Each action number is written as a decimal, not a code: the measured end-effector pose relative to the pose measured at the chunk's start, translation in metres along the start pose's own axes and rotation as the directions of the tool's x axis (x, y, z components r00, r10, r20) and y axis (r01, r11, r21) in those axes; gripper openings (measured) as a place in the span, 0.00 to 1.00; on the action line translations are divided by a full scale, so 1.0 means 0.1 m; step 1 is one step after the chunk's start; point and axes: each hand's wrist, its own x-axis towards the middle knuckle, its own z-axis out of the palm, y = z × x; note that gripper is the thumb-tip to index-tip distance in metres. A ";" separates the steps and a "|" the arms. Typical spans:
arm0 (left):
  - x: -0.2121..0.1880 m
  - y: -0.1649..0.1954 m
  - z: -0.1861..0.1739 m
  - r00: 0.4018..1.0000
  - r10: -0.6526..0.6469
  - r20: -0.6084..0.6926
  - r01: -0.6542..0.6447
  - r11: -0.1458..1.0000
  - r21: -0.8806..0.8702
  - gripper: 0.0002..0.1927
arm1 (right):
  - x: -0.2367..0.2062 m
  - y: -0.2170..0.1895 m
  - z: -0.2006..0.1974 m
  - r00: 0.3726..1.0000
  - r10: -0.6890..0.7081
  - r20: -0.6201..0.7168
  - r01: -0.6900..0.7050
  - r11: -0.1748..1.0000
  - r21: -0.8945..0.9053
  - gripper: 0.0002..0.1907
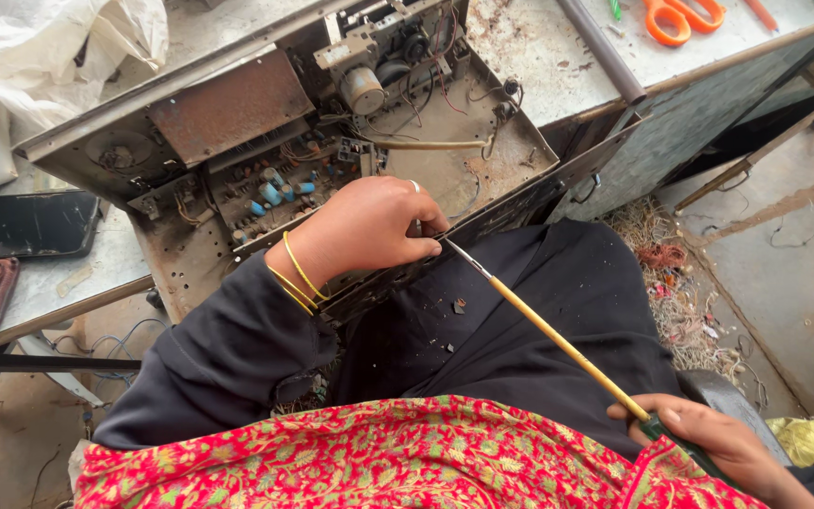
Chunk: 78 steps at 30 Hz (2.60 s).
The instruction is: The person sits on the floor and works on a disassembled electronic device, using a screwdriver to manipulate internal components and wires. They remove a metal panel and continue adjusting parts inside the chassis.
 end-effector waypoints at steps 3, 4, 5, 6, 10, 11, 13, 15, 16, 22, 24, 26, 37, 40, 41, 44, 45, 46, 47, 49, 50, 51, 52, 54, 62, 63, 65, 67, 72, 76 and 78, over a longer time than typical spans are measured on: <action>0.00 -0.02 0.01 0.999 0.031 -0.008 -0.031 0.999 0.006 0.12 | -0.13 0.01 0.01 0.972 0.011 -0.234 -0.052 0.984 -0.168 0.24; 0.00 -0.03 0.02 0.999 0.034 -0.007 -0.034 0.999 -0.003 0.12 | -0.16 0.03 0.02 0.951 0.003 -0.309 -0.059 0.983 -0.171 0.23; 0.01 -0.03 0.02 0.999 0.036 -0.006 -0.036 0.999 -0.011 0.12 | -0.17 0.04 0.02 0.925 -0.003 -0.381 -0.068 0.982 -0.174 0.22; 0.02 -0.03 0.02 0.999 0.037 -0.006 -0.037 0.999 -0.020 0.12 | -0.16 0.05 0.02 0.934 -0.024 -0.356 -0.062 0.972 -0.227 0.22; 0.03 -0.05 0.03 0.999 0.046 -0.026 -0.047 0.999 -0.025 0.11 | -0.09 0.08 0.08 0.948 -0.246 -0.203 0.070 0.782 -0.619 0.25; 0.04 -0.06 0.04 0.998 0.049 -0.030 -0.049 0.998 -0.029 0.12 | -0.07 0.08 0.12 0.936 -0.326 -0.132 0.127 0.664 -0.737 0.25; 0.04 -0.06 0.04 0.999 0.033 -0.028 -0.034 0.999 -0.039 0.11 | -0.05 0.09 0.22 0.880 -0.469 -0.067 0.202 0.500 -0.842 0.25; 0.04 -0.07 0.04 1.000 -0.007 -0.011 0.006 0.999 -0.054 0.11 | -0.07 0.06 0.28 0.845 -0.532 -0.051 0.192 0.392 -0.900 0.26; 0.04 -0.07 0.04 1.000 -0.012 -0.022 0.010 0.999 -0.051 0.10 | -0.08 0.02 0.29 0.842 -0.535 -0.076 0.155 0.375 -0.914 0.26; 0.01 -0.05 0.10 0.994 0.014 -0.110 -0.016 1.000 -0.016 0.08 | -0.33 -0.30 -0.13 0.860 -0.482 -0.168 0.174 0.587 -0.790 0.22; 0.00 -0.04 0.12 0.992 0.017 -0.127 -0.019 1.000 -0.021 0.09 | -0.40 -0.39 -0.28 0.833 -0.496 -0.246 0.211 0.694 -0.688 0.23; 0.01 -0.04 0.13 0.992 -0.009 -0.127 0.006 1.000 -0.020 0.09 | -0.38 -0.49 -0.27 0.754 -0.586 -0.296 0.295 0.705 -0.644 0.24; -0.05 0.04 0.15 0.987 -0.108 -0.118 0.103 0.993 -0.054 0.16 | 0.54 -2.13 1.19 0.249 -0.881 0.401 0.080 -0.394 -0.916 0.17; -0.04 0.03 0.15 0.985 -0.123 -0.122 0.116 0.991 -0.065 0.12 | 0.96 -2.58 1.40 0.162 -0.845 0.509 -0.054 -0.523 -0.851 0.14; -0.03 0.04 0.14 0.985 -0.119 -0.127 0.111 0.992 -0.066 0.12 | 1.07 -2.72 1.41 0.120 -0.826 0.550 -0.114 -0.562 -0.819 0.14; 0.02 0.11 0.12 0.983 -0.139 -0.118 0.127 0.987 -0.102 0.11 | 1.32 -2.94 1.47 0.020 -0.802 0.596 -0.098 -0.595 -0.798 0.13; 0.02 0.14 0.12 0.976 -0.176 -0.130 0.163 0.981 -0.101 0.12 | 1.36 -2.91 1.49 0.099 -0.858 0.505 -0.106 -0.513 -0.852 0.12; 0.03 0.17 0.10 0.965 -0.217 -0.146 0.203 0.974 -0.101 0.12 | 1.40 -2.81 1.53 0.077 -0.879 0.470 -0.012 -0.472 -0.882 0.05; 0.04 0.20 0.09 0.953 -0.281 -0.113 0.267 0.956 -0.121 0.14 | 1.39 -2.66 1.57 -0.009 -0.891 0.454 0.155 -0.449 -0.880 0.09; 0.06 0.21 0.08 0.929 -0.362 -0.079 0.350 0.927 -0.135 0.15 | 1.38 -2.24 1.69 -0.060 -0.908 0.415 0.421 -0.400 -0.814 0.13; 0.06 0.21 0.08 0.923 -0.377 -0.076 0.366 0.922 -0.128 0.15 | 1.37 -2.03 1.75 -0.027 -0.916 0.399 0.518 -0.355 -0.779 0.12; 0.07 0.20 0.09 0.914 -0.399 -0.071 0.389 0.913 -0.121 0.15 | 1.36 -1.84 1.82 -0.041 -0.906 0.421 0.536 -0.375 -0.756 0.10; 0.08 0.18 0.09 0.918 -0.386 -0.089 0.374 0.919 -0.127 0.13 | 1.36 -1.70 1.86 -0.052 -0.897 0.439 0.558 -0.391 -0.732 0.08; 0.10 0.14 0.11 0.922 -0.371 -0.114 0.356 0.925 -0.130 0.11 | 1.37 -1.50 1.94 0.043 -0.883 0.467 0.591 -0.354 -0.724 0.08; 0.11 0.16 0.10 0.946 -0.318 -0.071 0.314 0.947 -0.066 0.10 | 1.45 -1.43 2.08 -0.056 -0.729 0.682 0.538 -0.597 -0.595 0.14; 0.11 0.18 0.11 0.954 -0.287 -0.084 0.282 0.957 -0.065 0.10 | 1.45 -1.42 2.08 -0.054 -0.726 0.685 0.541 -0.598 -0.591 0.14; 0.11 0.19 0.11 0.961 -0.260 -0.095 0.259 0.966 -0.021 0.10 | 1.47 -1.40 2.07 -0.064 -0.719 0.692 0.533 -0.611 -0.585 0.14; 0.09 0.19 0.13 0.970 -0.225 -0.097 0.225 0.974 -0.013 0.09 | 1.50 -1.39 2.05 -0.086 -0.707 0.702 0.515 -0.634 -0.576 0.14; 0.08 0.09 0.17 0.978 -0.153 -0.138 0.152 0.988 -0.020 0.09 | 1.53 -1.36 2.09 -0.097 -0.720 0.687 0.501 -0.631 -0.592 0.14; 0.06 0.01 0.25 0.969 -0.019 -0.244 0.033 0.998 0.053 0.09 | 1.51 -1.32 2.17 -0.132 -0.747 0.651 0.540 -0.605 -0.585 0.15; 0.05 -0.03 0.28 0.970 -0.014 -0.243 0.027 0.998 0.050 0.10 | 1.52 -1.31 2.18 -0.134 -0.772 0.622 0.559 -0.576 -0.596 0.14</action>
